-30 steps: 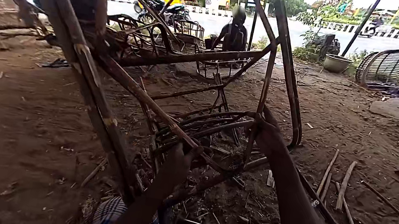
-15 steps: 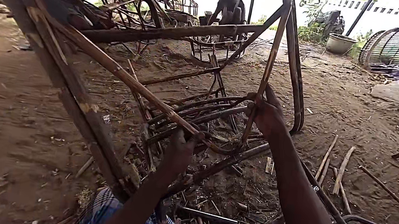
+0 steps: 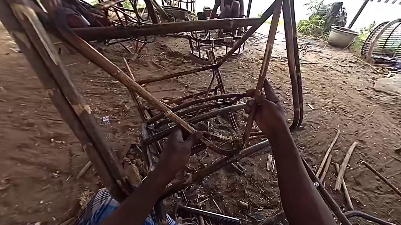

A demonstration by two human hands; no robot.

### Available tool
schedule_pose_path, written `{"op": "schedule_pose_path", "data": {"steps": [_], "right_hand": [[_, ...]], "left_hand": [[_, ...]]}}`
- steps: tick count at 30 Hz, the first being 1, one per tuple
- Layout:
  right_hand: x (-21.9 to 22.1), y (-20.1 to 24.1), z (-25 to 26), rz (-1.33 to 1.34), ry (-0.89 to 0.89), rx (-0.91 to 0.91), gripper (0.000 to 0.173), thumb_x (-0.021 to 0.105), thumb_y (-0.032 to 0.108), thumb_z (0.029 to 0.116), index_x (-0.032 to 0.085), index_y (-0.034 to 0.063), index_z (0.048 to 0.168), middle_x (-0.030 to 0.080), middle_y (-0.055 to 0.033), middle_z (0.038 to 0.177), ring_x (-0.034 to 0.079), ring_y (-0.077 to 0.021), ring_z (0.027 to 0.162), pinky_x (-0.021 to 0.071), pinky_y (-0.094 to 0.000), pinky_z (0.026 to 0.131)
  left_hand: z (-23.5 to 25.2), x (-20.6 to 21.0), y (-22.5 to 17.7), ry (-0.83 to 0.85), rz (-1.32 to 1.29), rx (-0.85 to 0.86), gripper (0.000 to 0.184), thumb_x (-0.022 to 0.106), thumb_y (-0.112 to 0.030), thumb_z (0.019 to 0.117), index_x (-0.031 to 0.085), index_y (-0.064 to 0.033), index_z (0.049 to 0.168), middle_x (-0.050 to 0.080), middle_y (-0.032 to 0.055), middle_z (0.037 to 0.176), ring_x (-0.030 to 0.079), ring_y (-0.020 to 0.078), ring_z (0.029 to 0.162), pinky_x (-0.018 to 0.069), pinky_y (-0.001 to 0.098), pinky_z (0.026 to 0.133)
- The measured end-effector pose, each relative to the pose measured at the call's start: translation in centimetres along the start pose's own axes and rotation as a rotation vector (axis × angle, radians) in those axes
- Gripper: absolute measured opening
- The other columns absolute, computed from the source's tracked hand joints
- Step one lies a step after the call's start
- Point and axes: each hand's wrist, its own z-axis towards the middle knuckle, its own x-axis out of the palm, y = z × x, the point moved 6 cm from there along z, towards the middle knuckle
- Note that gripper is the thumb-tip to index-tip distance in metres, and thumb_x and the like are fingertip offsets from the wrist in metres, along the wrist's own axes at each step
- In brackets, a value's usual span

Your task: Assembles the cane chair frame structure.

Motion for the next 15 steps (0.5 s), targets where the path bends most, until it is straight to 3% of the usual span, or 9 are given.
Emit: {"op": "schedule_pose_path", "data": {"steps": [15], "right_hand": [[0.03, 0.45, -0.19, 0.050, 0.015, -0.064, 0.056, 0.043, 0.012, 0.1095, 0.026, 0.0250, 0.162, 0.062, -0.0094, 0.110, 0.059, -0.0132, 0.071, 0.0549, -0.0283, 0.065]], "left_hand": [[0.13, 0.29, -0.27, -0.053, -0.056, -0.077, 0.038, 0.057, -0.009, 0.1045, 0.046, -0.0034, 0.140, 0.073, 0.0163, 0.118, 0.075, 0.0321, 0.102, 0.0645, 0.0442, 0.089]]}}
